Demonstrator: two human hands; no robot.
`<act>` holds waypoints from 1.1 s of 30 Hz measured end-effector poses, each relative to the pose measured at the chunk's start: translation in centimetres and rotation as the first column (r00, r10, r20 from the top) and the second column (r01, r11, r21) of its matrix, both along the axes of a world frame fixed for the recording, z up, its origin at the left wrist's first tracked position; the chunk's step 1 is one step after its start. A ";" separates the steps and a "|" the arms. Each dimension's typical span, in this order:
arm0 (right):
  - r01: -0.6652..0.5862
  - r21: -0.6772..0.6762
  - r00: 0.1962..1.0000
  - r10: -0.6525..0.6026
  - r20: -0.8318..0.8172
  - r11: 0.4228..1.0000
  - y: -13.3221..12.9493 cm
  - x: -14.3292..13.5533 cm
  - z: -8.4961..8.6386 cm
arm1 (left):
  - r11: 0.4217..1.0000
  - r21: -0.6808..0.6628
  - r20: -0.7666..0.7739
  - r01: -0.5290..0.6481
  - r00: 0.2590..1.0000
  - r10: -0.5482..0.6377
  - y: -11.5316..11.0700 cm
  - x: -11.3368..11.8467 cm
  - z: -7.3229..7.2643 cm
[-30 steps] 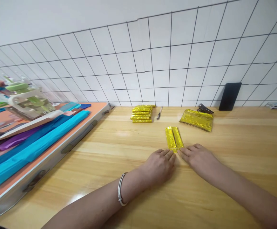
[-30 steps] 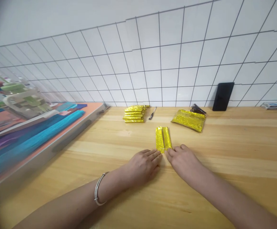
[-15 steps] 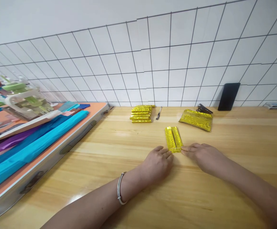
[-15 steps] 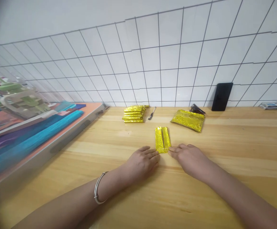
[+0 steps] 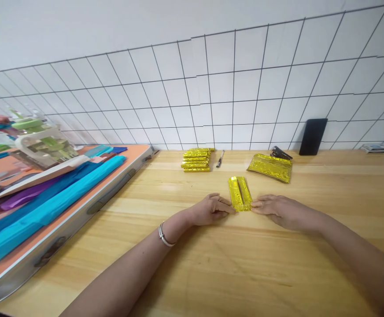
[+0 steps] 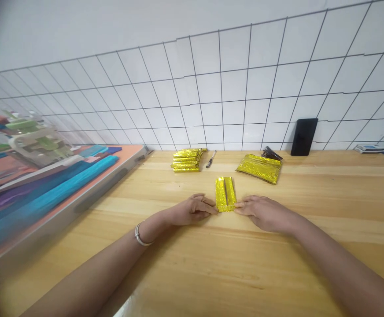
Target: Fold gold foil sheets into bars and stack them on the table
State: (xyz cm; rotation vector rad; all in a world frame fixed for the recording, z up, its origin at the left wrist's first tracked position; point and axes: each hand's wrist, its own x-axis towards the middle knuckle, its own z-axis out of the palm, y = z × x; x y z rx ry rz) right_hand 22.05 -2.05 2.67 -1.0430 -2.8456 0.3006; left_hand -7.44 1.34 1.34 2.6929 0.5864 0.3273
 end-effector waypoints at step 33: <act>-0.001 -0.076 0.999 -0.003 -0.051 0.997 1.3 0.8 -0.9 | 0.915 0.346 -0.059 -0.210 0.968 0.244 -4.0 3.3 0.3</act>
